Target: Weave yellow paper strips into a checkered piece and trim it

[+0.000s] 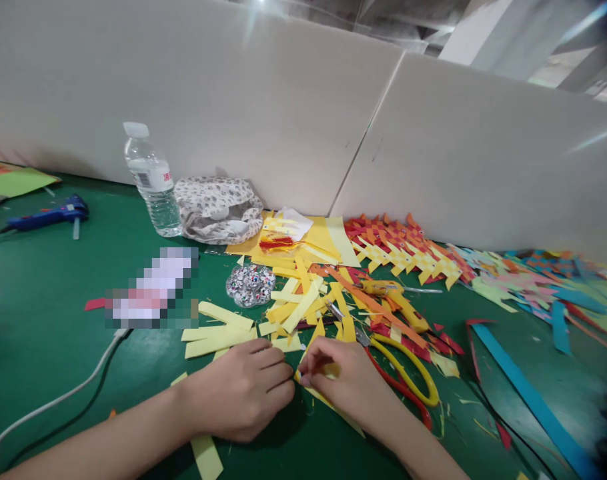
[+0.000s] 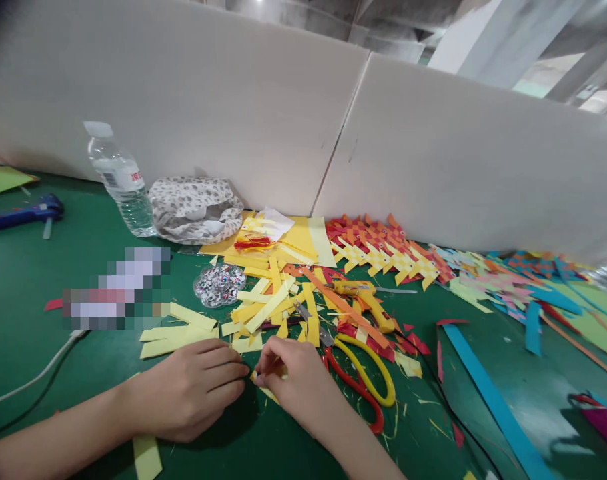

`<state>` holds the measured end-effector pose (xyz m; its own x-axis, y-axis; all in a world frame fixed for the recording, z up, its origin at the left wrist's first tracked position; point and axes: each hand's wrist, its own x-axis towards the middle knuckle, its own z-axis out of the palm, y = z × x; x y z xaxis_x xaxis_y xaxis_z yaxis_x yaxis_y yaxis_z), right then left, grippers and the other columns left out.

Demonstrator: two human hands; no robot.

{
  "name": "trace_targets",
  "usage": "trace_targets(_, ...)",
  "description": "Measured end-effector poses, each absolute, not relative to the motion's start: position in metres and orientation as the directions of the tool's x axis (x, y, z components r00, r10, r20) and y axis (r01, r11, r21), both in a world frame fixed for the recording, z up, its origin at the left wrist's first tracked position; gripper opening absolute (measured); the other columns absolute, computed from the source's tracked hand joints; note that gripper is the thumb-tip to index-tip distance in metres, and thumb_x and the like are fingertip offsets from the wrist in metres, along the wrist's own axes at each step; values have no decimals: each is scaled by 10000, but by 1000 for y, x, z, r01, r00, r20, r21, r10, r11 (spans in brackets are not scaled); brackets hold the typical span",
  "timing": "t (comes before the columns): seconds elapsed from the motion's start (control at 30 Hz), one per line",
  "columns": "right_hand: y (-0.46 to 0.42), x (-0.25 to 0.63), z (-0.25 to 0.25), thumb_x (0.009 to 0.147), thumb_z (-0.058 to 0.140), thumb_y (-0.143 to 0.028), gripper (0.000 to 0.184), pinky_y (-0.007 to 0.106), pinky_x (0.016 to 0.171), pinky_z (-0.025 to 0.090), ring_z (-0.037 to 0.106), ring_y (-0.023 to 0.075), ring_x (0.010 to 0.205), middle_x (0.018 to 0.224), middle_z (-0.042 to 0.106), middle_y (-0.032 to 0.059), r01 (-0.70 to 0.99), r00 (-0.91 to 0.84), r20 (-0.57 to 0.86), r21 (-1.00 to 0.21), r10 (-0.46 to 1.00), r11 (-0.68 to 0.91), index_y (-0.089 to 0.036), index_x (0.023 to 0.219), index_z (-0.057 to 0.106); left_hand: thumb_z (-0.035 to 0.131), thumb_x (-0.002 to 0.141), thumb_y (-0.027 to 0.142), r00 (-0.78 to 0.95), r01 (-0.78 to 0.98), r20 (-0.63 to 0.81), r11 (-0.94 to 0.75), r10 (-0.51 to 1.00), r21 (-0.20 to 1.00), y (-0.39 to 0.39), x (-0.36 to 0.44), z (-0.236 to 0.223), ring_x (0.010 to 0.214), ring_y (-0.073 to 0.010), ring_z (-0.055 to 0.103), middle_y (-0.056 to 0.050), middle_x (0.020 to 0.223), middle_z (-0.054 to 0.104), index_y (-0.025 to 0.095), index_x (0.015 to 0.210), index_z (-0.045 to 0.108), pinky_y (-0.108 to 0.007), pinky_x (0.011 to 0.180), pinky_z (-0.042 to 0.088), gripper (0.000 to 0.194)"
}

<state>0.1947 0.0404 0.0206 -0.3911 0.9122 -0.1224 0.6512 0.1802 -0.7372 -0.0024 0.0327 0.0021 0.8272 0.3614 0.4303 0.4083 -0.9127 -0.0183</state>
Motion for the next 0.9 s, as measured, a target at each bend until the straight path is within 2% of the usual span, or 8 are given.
trace_targets(0.17, 40, 195, 20, 651, 624, -70, 146, 194, 607, 407, 573, 101, 649, 679, 624, -55, 649, -390, -127, -740, 912, 174, -207, 644, 575, 406, 846, 152, 828, 421, 402, -907, 392, 17, 34, -3, 1, 727, -176, 554, -55, 726, 614, 165, 883, 579, -293, 676, 439, 178)
trace_targets(0.53, 41, 194, 21, 653, 623, -87, 131, 205, 605, 400, 558, 109, 650, 672, 605, -50, 674, -390, -133, -715, 911, 185, -204, 642, 564, 422, 835, 147, 818, 450, 399, -893, 414, 5, 34, -3, 1, 686, -179, 540, -56, 719, 609, 160, 903, 596, -302, 630, 432, 188)
trace_targets(0.9, 40, 196, 22, 677, 620, -105, 115, 220, 621, 410, 558, 118, 659, 696, 607, -36, 661, -419, -136, -724, 898, 199, -206, 664, 567, 428, 835, 148, 821, 437, 383, -898, 423, 55, 34, -1, 2, 692, -189, 528, -50, 734, 609, 164, 954, 584, -322, 616, 414, 197)
